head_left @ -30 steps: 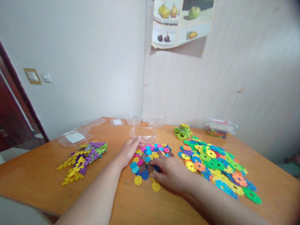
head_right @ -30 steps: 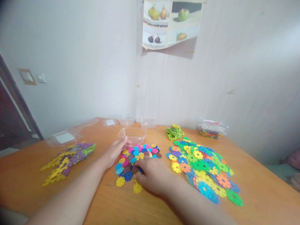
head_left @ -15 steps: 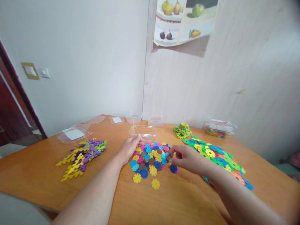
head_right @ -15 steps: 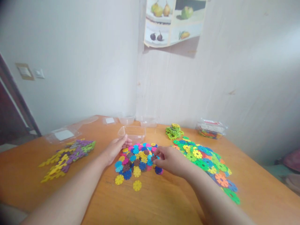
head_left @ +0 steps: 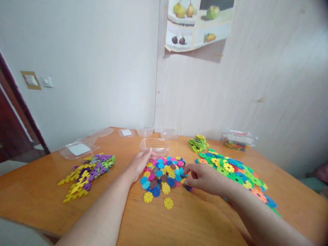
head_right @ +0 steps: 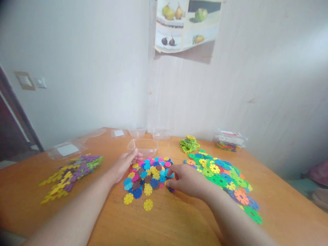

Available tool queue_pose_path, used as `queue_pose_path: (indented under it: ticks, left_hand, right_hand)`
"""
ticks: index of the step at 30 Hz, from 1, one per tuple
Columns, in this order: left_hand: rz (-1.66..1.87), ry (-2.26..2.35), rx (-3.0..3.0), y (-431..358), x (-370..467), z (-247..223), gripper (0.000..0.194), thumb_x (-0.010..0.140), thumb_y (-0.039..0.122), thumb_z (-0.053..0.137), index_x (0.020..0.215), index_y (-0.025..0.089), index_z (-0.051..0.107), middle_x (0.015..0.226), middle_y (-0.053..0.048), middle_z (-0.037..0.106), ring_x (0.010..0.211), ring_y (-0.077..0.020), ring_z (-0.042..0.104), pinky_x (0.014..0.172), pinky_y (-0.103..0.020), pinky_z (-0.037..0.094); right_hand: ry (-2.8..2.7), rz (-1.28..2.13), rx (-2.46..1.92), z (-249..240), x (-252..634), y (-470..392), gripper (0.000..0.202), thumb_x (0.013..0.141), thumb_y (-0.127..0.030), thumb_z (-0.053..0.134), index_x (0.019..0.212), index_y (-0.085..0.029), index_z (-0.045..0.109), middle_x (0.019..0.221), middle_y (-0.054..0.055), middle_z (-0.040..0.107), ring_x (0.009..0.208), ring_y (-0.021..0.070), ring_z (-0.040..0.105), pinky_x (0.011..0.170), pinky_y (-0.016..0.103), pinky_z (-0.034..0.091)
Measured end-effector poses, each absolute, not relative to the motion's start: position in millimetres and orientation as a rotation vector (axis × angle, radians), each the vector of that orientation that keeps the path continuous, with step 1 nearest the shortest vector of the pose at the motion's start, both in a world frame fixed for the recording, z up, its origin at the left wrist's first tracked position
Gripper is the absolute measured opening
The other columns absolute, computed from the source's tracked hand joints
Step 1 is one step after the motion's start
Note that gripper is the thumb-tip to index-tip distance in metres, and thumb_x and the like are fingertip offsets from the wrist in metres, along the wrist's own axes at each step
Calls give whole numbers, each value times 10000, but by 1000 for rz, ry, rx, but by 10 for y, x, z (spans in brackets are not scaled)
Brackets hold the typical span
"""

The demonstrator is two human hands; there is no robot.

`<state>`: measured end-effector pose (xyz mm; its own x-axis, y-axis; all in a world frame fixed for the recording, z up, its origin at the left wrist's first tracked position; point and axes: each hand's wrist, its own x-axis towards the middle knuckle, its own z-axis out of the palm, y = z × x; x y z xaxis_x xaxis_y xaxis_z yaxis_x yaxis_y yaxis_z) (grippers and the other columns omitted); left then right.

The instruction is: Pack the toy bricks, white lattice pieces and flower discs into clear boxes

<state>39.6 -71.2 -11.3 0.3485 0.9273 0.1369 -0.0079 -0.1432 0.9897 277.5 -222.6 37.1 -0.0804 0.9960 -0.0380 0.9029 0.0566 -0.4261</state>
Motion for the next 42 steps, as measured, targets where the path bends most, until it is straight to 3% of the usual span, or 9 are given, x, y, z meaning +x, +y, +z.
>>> queue_pose_path:
  ticks: [9, 14, 18, 21, 32, 37, 42]
  left_hand:
    - [1041, 898, 1469, -672, 399, -152, 598, 761, 715, 612, 902, 142, 707, 917, -134, 735, 930, -259, 667, 884, -399, 486]
    - [1041, 893, 1460, -674, 396, -153, 598, 760, 717, 611, 889, 140, 700, 905, -130, 731, 919, -253, 666, 898, -401, 483]
    - [1039, 880, 1467, -684, 393, -141, 599, 766, 723, 597, 891, 146, 698, 906, -127, 727, 916, -251, 663, 890, -399, 484]
    - [1034, 887, 1467, -680, 392, -141, 595, 770, 719, 595, 884, 144, 695, 913, -131, 726, 906, -251, 663, 883, -401, 485]
    - [1031, 889, 1458, -676, 390, -148, 602, 767, 717, 605, 905, 138, 695, 921, -133, 727, 919, -251, 663, 892, -396, 483]
    - [1034, 897, 1450, -666, 398, -160, 622, 772, 725, 591, 907, 126, 689, 928, -138, 725, 920, -249, 663, 899, -398, 481]
    - [1038, 891, 1448, -677, 403, -152, 626, 768, 729, 591, 900, 125, 690, 924, -137, 722, 911, -243, 659, 899, -397, 482]
  right_hand:
    - [-2267, 180, -1744, 258, 2294, -2203, 281, 817, -286, 593, 1074, -289, 706, 986, 15, 737, 857, 189, 643, 694, 256, 372]
    - [-2223, 177, -1829, 277, 2339, -2167, 192, 807, -286, 593, 959, -255, 706, 900, 12, 719, 769, 164, 611, 634, 249, 337]
    - [-2077, 341, -1883, 376, 2608, -2169, 309, 782, -316, 639, 1086, -276, 676, 804, -19, 680, 693, 142, 585, 588, 232, 328]
    - [-2044, 483, -1943, 419, 2832, -2197, 281, 779, -317, 650, 1051, -258, 684, 717, -33, 633, 636, 131, 562, 554, 228, 322]
    - [-2103, 513, -1940, 389, 2819, -2247, 294, 786, -351, 675, 1068, -271, 699, 739, -26, 650, 653, 140, 578, 558, 229, 328]
    - [-2216, 371, -1790, 340, 2415, -2274, 250, 839, -319, 590, 1049, -287, 722, 836, -7, 713, 722, 148, 615, 601, 230, 352]
    - [-2343, 287, -1713, 264, 2183, -2259, 412, 841, -222, 533, 1209, -343, 673, 1003, -10, 745, 847, 166, 652, 703, 236, 395]
